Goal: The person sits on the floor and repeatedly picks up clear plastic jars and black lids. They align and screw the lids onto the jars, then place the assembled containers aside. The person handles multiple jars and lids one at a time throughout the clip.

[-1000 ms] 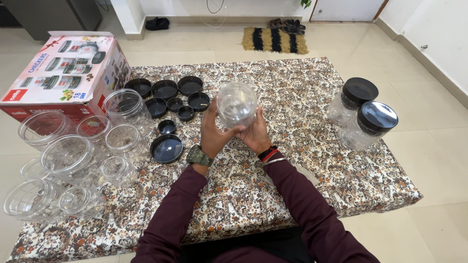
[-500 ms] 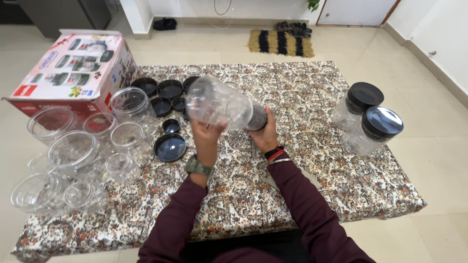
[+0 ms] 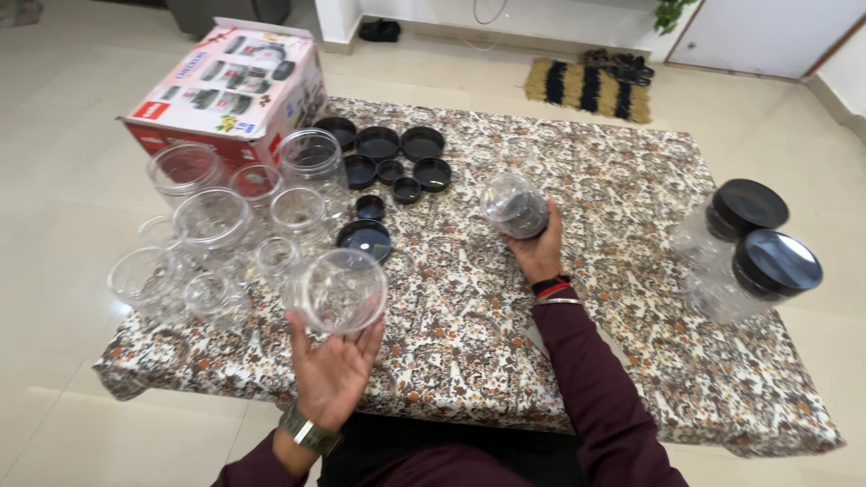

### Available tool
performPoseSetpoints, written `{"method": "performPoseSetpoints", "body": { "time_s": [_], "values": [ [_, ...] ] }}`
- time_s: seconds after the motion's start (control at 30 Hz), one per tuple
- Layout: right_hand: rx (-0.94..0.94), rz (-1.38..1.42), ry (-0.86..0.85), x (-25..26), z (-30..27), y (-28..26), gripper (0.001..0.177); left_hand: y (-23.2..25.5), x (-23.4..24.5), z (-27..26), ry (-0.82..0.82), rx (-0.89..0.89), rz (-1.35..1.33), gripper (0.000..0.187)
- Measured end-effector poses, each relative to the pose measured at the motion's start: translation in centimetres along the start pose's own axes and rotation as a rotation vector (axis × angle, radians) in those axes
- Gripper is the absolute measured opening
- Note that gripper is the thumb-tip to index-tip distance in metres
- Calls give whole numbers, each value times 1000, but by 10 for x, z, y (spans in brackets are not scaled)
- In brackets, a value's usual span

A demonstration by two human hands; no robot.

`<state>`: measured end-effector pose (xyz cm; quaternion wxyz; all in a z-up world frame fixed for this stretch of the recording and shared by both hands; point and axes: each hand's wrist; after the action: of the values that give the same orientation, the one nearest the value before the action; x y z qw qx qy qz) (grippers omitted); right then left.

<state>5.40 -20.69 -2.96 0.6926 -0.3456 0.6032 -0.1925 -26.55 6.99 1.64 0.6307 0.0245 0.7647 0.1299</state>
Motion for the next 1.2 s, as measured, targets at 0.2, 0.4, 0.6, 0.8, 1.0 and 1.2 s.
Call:
{"method": "performPoseSetpoints", "body": {
  "time_s": [0.2, 0.4, 0.6, 0.8, 1.0, 1.2],
  "values": [
    [3, -41, 28, -1, -2, 1, 78, 49, 22, -19, 101, -38, -220, 122],
    [-10, -64, 90, -1, -1, -2, 80, 50, 36, -19, 136, -98, -98, 114],
    [-9, -74, 103, -2, -1, -1, 79, 40, 46, -22, 143, -130, -98, 105],
    [-10, -79, 94, -5, -2, -3, 79, -5, 48, -12, -83, 110, -60, 65],
    [36, -106, 88, -2, 3, -1, 71, -63, -5, 42, -285, 171, 867, 41],
    [175, -178, 4, 13, 5, -11, 68, -86, -66, 137, -301, -757, 2703, 78]
  ]
}}
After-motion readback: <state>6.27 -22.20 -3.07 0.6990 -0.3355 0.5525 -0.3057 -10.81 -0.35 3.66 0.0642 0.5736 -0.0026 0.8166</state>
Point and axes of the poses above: each hand's wrist, its own z-axis towards the middle knuckle, its own x-axis out of the back of the hand, y = z × x
